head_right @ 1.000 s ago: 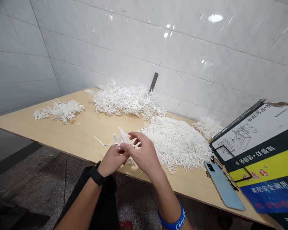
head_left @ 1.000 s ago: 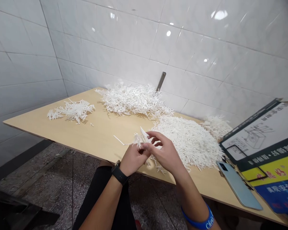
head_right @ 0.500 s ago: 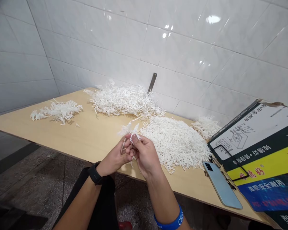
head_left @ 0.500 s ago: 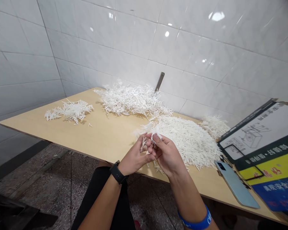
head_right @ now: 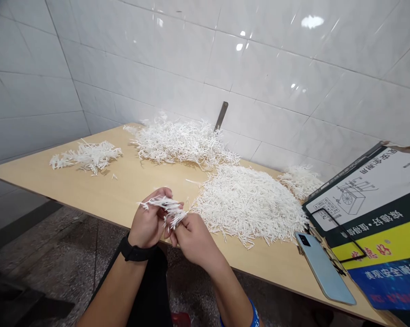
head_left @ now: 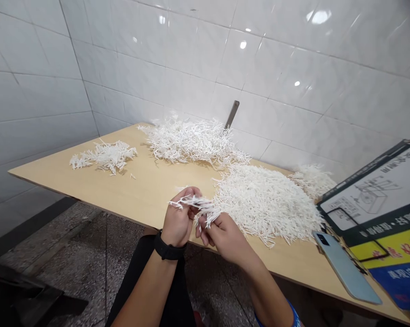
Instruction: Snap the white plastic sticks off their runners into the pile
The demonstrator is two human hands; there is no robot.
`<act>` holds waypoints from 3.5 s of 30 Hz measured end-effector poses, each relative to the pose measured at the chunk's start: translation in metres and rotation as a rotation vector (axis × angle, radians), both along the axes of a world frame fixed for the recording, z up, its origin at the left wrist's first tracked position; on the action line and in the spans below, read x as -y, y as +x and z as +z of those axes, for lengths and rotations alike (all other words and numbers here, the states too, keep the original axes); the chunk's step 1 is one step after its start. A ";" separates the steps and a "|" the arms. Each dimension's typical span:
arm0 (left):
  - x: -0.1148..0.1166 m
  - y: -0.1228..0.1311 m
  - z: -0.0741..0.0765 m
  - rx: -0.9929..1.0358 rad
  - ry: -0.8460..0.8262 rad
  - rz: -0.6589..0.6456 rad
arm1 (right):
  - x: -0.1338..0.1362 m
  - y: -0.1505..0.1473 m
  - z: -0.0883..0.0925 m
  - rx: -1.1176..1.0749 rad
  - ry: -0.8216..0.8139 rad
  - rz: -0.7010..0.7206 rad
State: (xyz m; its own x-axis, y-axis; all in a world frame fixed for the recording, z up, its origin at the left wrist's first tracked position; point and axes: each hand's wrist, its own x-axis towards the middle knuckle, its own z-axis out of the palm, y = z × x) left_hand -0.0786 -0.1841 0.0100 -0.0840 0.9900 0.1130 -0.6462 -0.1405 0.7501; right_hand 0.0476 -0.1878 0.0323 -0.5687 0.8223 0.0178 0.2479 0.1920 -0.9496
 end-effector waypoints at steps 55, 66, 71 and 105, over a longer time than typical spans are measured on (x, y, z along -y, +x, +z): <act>0.008 0.000 -0.004 -0.359 0.081 -0.130 | 0.006 0.023 0.002 0.216 0.010 0.084; -0.001 0.011 -0.008 -0.219 0.163 -0.097 | -0.019 0.022 0.001 -0.119 0.092 -0.215; -0.004 0.006 -0.009 -0.221 0.234 -0.118 | -0.021 0.016 -0.006 0.002 0.233 -0.190; -0.020 0.011 -0.024 -0.053 -0.059 0.156 | -0.016 0.012 -0.018 0.264 0.527 -0.153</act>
State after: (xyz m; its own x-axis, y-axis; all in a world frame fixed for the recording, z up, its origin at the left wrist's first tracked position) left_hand -0.0679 -0.1636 -0.0144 -0.2327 0.9705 0.0636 -0.5794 -0.1908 0.7924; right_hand 0.0598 -0.1718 0.0140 -0.4852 0.8141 0.3191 0.5245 0.5629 -0.6388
